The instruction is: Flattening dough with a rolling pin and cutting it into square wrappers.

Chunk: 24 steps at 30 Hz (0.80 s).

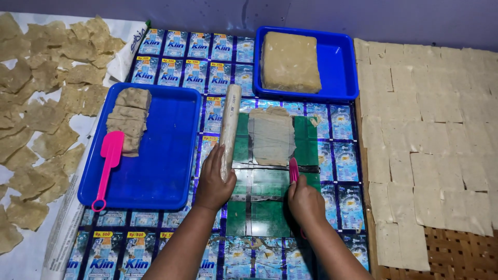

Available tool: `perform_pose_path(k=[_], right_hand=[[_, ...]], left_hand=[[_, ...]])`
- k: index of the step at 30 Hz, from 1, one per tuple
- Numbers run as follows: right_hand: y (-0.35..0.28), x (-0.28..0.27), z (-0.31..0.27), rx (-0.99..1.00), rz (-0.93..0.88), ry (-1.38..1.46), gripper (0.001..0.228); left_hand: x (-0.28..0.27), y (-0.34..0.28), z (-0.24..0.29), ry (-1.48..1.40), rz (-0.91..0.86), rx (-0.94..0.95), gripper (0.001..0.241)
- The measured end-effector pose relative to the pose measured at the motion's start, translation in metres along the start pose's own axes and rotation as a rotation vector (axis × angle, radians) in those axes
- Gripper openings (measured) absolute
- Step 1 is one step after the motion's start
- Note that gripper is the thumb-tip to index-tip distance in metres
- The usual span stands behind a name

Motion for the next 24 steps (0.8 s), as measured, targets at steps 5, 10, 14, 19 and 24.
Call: perform_pose_path(k=[5, 10, 14, 19, 24], right_hand=[[0.003, -0.003, -0.009, 0.017, 0.019, 0.007, 0.037], [0.013, -0.001, -0.014, 0.014, 0.046, 0.014, 0.036], [0.022, -0.001, -0.016, 0.010, 0.068, 0.024, 0.037], [0.035, -0.001, -0.018, -0.008, 0.110, 0.034, 0.036], [0.048, -0.001, -0.019, -0.042, 0.171, 0.058, 0.033]], left_hand=[[0.002, 0.000, -0.003, 0.004, 0.012, 0.016, 0.067], [0.001, 0.000, -0.002, 0.006, 0.033, 0.022, 0.066], [-0.001, 0.000, -0.002, -0.009, 0.020, 0.019, 0.065], [-0.002, 0.001, -0.002, -0.015, 0.004, 0.003, 0.067], [-0.002, 0.001, -0.003, -0.016, -0.011, -0.010, 0.067]])
Point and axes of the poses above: each hand's wrist, its own y-axis towards the middle knuckle, its own x-axis out of the palm, z = x × y, the point moved 2 cm from there along y, towards the middle knuckle, and after that the axes turned 9 degrees about z, right-handed, at the moved point
